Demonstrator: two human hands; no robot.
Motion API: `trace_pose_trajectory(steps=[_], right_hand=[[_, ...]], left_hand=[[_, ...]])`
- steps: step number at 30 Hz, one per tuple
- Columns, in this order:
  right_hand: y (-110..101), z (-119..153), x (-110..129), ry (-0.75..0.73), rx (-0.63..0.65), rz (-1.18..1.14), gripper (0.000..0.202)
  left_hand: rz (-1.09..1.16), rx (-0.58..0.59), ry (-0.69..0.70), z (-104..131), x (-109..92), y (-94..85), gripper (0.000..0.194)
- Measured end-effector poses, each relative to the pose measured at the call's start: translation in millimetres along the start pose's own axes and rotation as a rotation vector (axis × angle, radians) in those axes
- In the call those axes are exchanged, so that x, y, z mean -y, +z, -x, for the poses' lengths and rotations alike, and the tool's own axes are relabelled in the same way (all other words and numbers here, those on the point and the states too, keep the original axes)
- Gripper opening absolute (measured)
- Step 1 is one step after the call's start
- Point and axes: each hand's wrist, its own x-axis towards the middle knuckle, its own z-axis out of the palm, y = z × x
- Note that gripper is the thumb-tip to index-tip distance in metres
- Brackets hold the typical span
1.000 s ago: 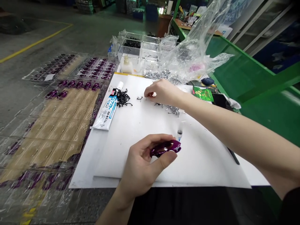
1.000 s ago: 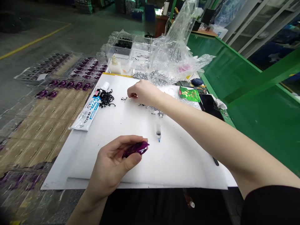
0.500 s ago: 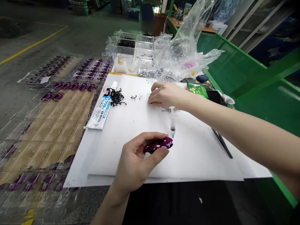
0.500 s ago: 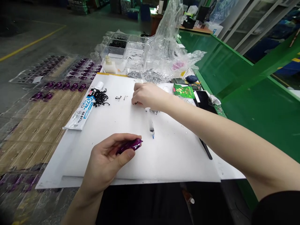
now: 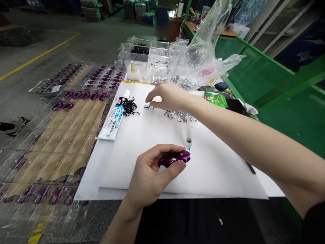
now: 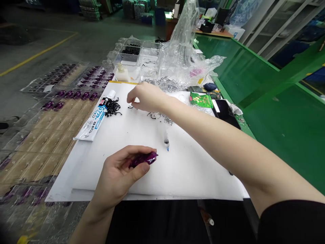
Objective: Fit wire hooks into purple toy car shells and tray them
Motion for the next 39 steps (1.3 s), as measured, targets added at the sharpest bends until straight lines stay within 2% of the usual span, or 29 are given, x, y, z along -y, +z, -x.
trace_pose_trajectory(steps=[6,9,12,14,18,20,22,23,25,28,31,36,39], right_hand=[[20,-23,10,0.017,0.021,0.013,0.036],[18,-23,10,0.029,-0.018,-0.035,0.045],[6,-6,5,0.066,-0.107,-0.116,0.038],[-6,18,-1,0.124,-0.229,-0.223,0.032],[-25,101,-4,0.328,-0.663,-0.512,0.011],[-24,146,9,0.372,-0.742,-0.498,0.009],[-17,181,33,0.334,-0.788,-0.572,0.015],[-12,193,47,0.307,-0.785,-0.601,0.025],[-2,206,73,0.251,-0.747,-0.601,0.031],[4,209,96,0.082,-0.638,-0.575,0.038],[4,208,101,-0.014,-0.603,-0.626,0.046],[12,207,102,0.200,-0.682,-0.807,0.044],[14,210,102,0.119,-0.655,-0.794,0.052]], left_hand=[[0.020,0.008,-0.031,1,0,0.0,0.021],[0.047,0.005,-0.036,1,0,0.6,0.021],[0.106,-0.006,-0.052,0,2,-0.2,0.018],[0.146,-0.014,-0.071,-1,3,-1.7,0.017],[0.208,-0.018,-0.075,-1,4,-5.0,0.019],[0.214,-0.011,-0.081,0,3,-6.3,0.021],[0.178,0.013,-0.107,1,1,-7.2,0.020],[0.149,0.031,-0.124,0,0,-7.6,0.021],[0.094,0.078,-0.146,-1,-2,-8.2,0.021],[0.049,0.121,-0.142,-2,-4,-8.6,0.019],[0.035,0.128,-0.129,-2,-4,-7.2,0.019],[-0.005,0.077,-0.090,0,-5,-3.9,0.030],[-0.007,0.081,-0.097,-1,-5,-4.1,0.030]])
